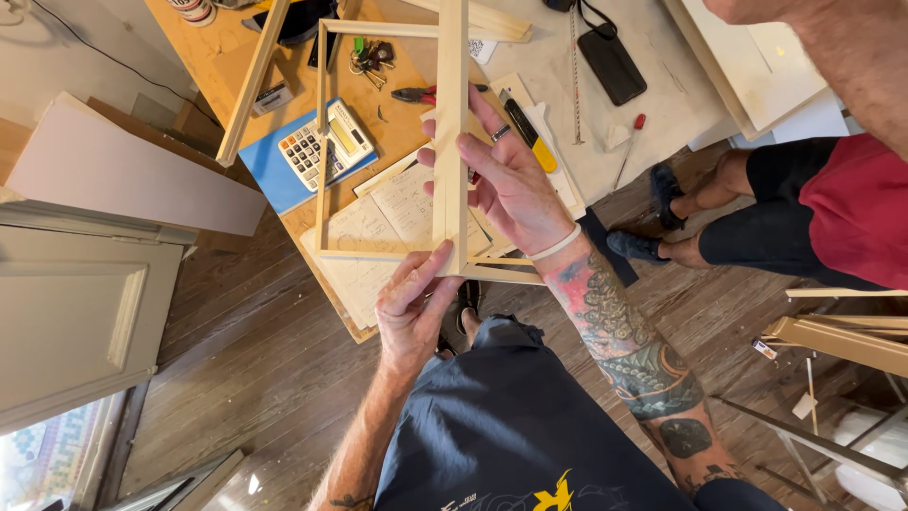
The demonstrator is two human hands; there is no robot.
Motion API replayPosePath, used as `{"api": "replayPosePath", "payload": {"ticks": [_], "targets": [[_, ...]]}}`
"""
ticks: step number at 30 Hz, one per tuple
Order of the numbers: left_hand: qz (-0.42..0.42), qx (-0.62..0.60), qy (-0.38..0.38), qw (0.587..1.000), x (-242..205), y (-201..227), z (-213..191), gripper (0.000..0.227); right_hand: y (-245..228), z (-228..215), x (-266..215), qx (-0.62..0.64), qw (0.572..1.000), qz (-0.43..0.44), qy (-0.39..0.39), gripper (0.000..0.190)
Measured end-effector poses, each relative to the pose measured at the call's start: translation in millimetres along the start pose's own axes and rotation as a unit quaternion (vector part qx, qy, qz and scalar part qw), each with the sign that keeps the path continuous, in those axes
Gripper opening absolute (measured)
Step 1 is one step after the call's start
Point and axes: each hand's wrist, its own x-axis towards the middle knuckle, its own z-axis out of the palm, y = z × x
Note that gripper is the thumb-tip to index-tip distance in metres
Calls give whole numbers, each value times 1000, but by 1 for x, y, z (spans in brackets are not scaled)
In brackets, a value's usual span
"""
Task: Measuring, marking, and assembling wooden frame components
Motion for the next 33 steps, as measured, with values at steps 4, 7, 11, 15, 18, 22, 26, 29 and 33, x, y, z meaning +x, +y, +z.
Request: {"api": "replayPosePath", "payload": {"ticks": [4, 7, 11, 15, 18, 22, 26, 29, 33], "targets": [[-2, -5, -1, 1000, -3, -6, -2, 39, 2, 1, -1, 1, 1000, -2, 2, 73], [-6, -11, 8, 1000, -4, -5, -2, 39, 7, -2, 1, 18, 1000, 2, -9, 79], [-46, -68, 2, 997, -3, 10, 0, 54, 19, -2, 2, 15, 1000, -19, 5, 78], [-172, -32, 126, 977, 9, 39, 25, 58, 30, 5, 6, 46, 995, -77, 31, 74], [-214, -75, 214, 950, 16, 37, 40, 40, 35, 13, 3, 31, 992, -99, 72, 75], [-181, -41, 235, 954, 21, 29, 40, 32, 50, 14, 5, 54, 987, -122, 86, 76], [-76, 6, 219, 973, 18, 8, 33, 35, 58, 15, 6, 77, 980, -138, 119, 71], [-43, -3, 215, 976, 21, -7, 26, 31, 61, 17, 4, 84, 978, -149, 123, 70], [-29, -70, 183, 980, 23, -29, 5, 30, 69, 14, 6, 96, 975, -167, 111, 65]]}}
